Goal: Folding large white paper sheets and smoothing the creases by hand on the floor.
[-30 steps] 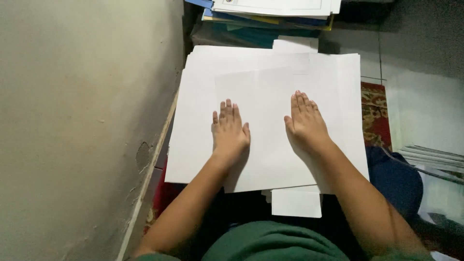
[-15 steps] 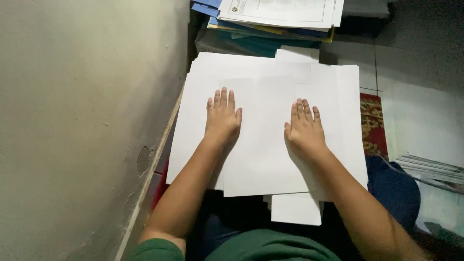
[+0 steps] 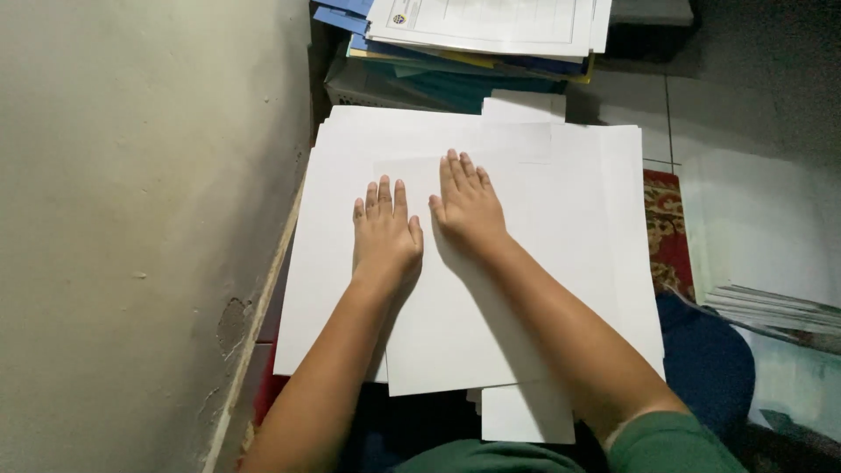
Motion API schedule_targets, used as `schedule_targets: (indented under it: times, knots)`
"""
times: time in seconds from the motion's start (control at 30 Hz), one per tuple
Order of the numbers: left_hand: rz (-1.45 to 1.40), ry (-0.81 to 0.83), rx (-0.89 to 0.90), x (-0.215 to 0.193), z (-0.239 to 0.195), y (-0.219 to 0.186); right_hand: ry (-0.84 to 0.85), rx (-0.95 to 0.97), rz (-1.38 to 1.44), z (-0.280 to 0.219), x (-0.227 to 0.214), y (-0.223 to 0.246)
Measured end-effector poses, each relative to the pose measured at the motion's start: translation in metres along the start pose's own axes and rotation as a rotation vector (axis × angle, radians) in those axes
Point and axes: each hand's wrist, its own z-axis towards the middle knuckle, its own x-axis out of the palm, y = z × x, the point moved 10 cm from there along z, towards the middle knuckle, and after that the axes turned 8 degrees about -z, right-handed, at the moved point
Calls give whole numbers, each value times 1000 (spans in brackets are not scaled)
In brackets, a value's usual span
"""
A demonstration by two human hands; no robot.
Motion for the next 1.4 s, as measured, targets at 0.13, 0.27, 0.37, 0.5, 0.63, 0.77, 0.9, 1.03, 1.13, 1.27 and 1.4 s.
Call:
schedule_targets:
  times: [0.13, 0.27, 0.37, 0.5, 0.63, 0.77, 0.9, 1.03, 1.13, 1.27, 1.4]
  knots:
    - [19, 9, -4, 9, -1, 5, 88, 212, 1, -35, -23, -48]
    - [28, -24, 5, 10, -3, 5, 169, 176, 5, -107, -18, -73]
    - [19, -58, 19, 9, -5, 6, 240, 78, -54, -183, -28, -57]
    - [1, -38, 16, 5, -6, 1, 295, -47, -226, -270, 4, -59]
    - [28, -44, 26, 16, 0, 7, 367, -56, -188, -243, -1, -66]
    - [3, -25, 9, 9, -3, 4, 357, -32, -213, -165, 23, -88]
    - [0, 11, -22, 6, -3, 2, 239, 66, -268, -76, 21, -90]
    - [12, 40, -22, 1, -3, -2, 160, 8, -225, -15, 28, -38]
    - [-8, 61, -17, -2, -1, -4, 68, -150, -173, 13, 31, -2]
    - [10, 69, -43, -3, -1, -3, 184, -64, -47, 18, 7, -14]
    - [-31, 68, -75, -6, -7, -3, 229, 194, -24, -15, -29, -48]
